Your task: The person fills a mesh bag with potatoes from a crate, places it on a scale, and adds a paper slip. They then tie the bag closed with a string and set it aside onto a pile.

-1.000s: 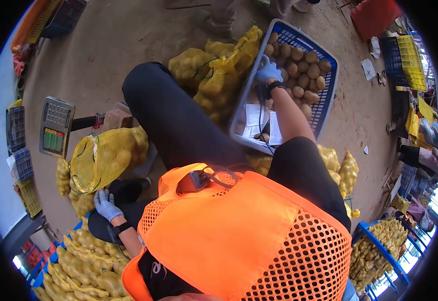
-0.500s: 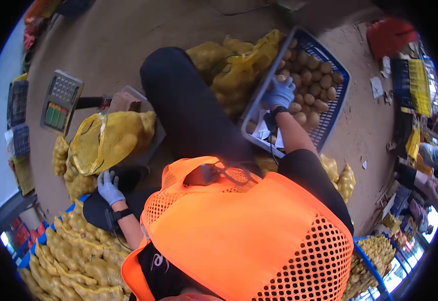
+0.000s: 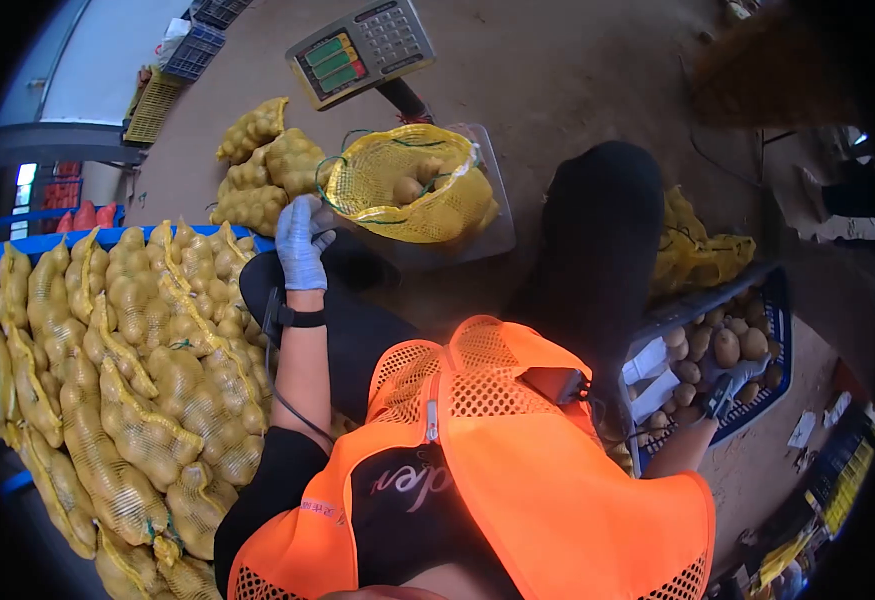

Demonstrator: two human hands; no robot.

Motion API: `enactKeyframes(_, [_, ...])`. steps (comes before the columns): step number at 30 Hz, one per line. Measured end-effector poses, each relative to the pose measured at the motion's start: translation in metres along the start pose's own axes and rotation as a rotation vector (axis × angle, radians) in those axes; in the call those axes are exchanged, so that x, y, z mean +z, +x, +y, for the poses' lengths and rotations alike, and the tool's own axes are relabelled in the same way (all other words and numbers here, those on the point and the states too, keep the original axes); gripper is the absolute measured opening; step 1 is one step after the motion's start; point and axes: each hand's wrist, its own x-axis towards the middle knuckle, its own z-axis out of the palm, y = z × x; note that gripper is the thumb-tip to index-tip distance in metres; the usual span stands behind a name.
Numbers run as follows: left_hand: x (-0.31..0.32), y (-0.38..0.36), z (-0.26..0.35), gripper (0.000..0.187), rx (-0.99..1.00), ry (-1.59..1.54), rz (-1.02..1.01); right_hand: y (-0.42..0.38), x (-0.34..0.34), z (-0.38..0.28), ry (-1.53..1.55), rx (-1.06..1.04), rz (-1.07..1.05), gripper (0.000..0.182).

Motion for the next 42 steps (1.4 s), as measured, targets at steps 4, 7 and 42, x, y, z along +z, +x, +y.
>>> enactKeyframes(4, [0.013,0.048,0.022,0.054,0.212,0.294,-0.094,-0.011,0.108,-0.015,0.294,0.177,-0.515,0.049])
enactKeyframes(7, [0.027,0.074,0.029,0.062,0.333,0.634,-0.299,0.007,0.169,-0.007,0.076,0.165,-0.245,0.061])
enactKeyframes(42, [0.023,0.095,0.008,0.020,0.200,0.320,-0.474,-0.052,0.378,0.150,-1.676,0.023,-1.416,0.057])
